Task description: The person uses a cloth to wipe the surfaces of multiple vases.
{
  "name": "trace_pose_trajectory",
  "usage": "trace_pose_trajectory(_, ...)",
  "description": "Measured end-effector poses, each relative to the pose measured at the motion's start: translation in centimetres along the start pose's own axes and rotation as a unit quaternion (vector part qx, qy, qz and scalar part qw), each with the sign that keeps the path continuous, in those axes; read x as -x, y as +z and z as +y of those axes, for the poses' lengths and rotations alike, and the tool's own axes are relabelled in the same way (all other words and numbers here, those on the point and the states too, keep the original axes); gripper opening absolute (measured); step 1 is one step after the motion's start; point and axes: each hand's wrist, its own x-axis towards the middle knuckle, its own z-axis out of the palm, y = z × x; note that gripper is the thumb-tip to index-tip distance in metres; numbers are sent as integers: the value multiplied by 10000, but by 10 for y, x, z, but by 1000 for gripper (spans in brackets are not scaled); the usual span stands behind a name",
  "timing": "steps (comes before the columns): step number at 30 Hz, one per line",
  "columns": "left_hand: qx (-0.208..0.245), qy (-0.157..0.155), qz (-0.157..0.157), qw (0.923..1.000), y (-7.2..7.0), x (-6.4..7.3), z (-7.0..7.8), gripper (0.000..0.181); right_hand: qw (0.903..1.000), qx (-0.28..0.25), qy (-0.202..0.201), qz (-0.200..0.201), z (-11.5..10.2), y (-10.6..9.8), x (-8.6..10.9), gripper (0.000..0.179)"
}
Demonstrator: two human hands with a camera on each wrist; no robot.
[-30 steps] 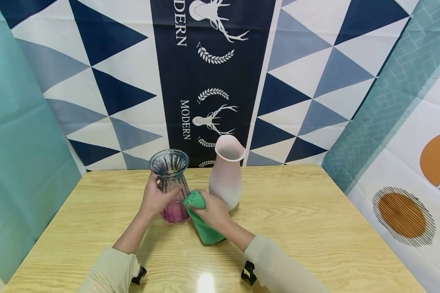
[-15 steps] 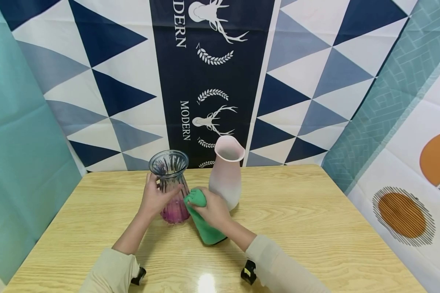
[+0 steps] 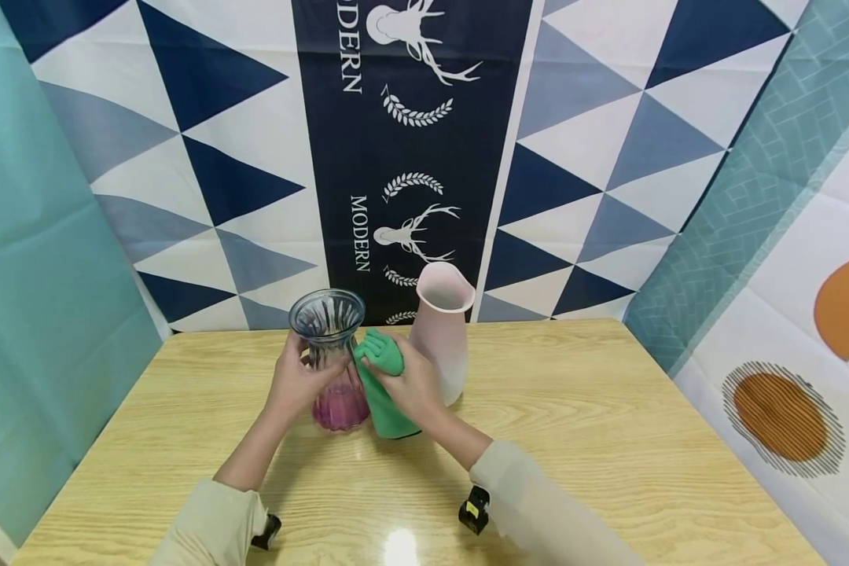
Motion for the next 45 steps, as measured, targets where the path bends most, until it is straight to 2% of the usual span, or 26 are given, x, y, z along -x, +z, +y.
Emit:
trace_pose_trajectory(5,94,-87,-91,9999,-1,0,0,76,9998,137,-44,-132,-5,0,-7,48)
trace_pose_trajectory(10,94,-215,-321,9992,-2,-2,-1,74,9995,210,52,-238,-8,0,-9,48)
trace_pose_trajectory(13,57,-179,-405,9990,-2,-3,-3,75,9994,222,70,-263,-8,1,-9,47)
trace_pose_trajectory(20,49,6,-440,9990,-2,-4,-2,76,9990,324,-13,-305,-6,1,-8,46)
trace_pose_trajectory(31,2,-19,-497,9988,-2,-4,-1,76,9981,331,112,-506,-2,2,-1,48)
trace_pose_trajectory(45,11,-61,-411,9991,-2,-3,-2,78,9921,755,323,-951,10,6,18,49)
